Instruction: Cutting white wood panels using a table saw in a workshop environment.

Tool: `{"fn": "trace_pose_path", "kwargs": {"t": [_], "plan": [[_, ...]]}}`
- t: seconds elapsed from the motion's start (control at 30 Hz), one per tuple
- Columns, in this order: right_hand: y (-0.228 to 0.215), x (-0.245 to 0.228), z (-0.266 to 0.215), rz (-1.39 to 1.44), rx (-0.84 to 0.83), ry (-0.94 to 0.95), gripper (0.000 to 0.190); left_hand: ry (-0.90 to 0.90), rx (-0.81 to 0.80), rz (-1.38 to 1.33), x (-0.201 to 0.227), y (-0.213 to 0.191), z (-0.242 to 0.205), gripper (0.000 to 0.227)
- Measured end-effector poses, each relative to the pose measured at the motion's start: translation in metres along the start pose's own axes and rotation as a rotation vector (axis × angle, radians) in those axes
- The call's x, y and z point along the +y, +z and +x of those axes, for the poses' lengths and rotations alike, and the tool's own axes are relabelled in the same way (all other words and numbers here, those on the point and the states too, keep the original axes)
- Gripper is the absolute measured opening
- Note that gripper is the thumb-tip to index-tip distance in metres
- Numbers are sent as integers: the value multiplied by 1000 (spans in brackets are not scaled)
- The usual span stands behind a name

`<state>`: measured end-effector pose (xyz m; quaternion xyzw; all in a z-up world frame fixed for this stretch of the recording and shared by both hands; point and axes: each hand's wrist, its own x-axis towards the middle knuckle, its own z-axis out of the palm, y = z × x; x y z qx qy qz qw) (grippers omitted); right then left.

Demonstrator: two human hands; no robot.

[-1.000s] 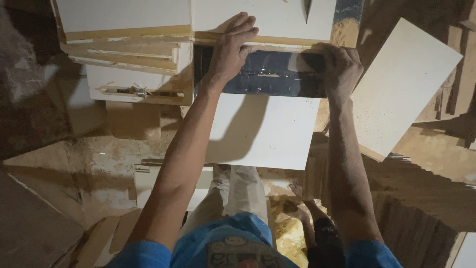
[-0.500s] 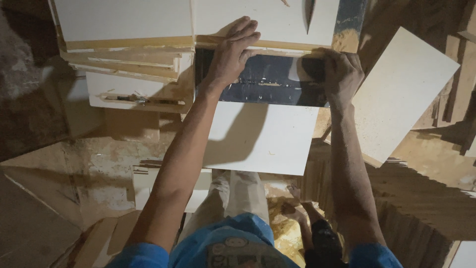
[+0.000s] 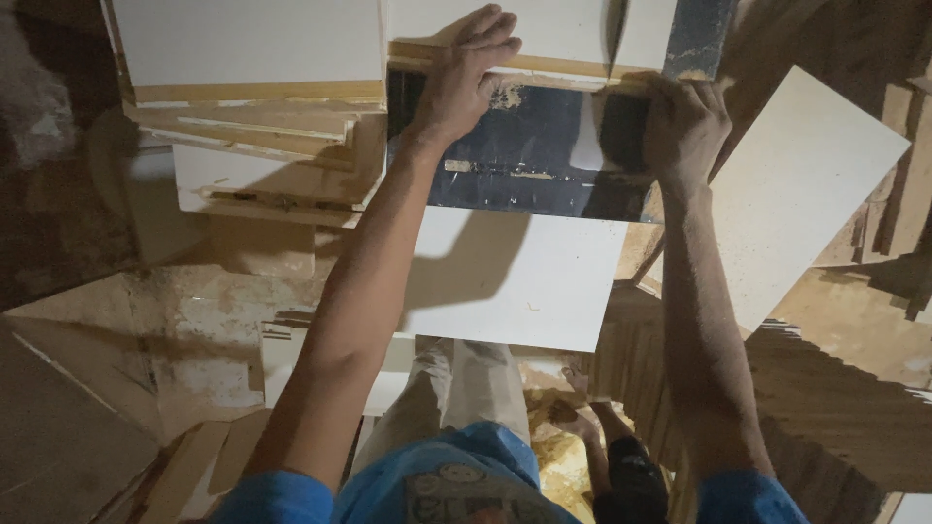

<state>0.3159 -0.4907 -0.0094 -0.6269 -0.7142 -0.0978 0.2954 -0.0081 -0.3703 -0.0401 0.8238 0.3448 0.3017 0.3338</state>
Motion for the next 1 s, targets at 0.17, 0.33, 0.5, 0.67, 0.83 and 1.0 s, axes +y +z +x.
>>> {"fn": "trace_pose_path", "kwargs": {"t": [0.17,0.33,0.5,0.67,0.83,1.0], "plan": [[11,45,-6,-51,6,-19,17,-37,-12,-4,-3,-3,11,53],[-18,79,13,-376,-33,66,10,3,-34,159,-18,-2,30,53],[-33,122,-6,-17,-78,482,22,13,-21,180,-39,-3,62,55],[-74,109,-28,656,-31,1068,48,201,38,234,-39,-19,101,43],[-135,79,-60,462,76,1360,22,215,28,323,-86,-15,139,41],[-140,90,-98,672,326,1479,8,41,-26,229,-125,-12,169,45]]}}
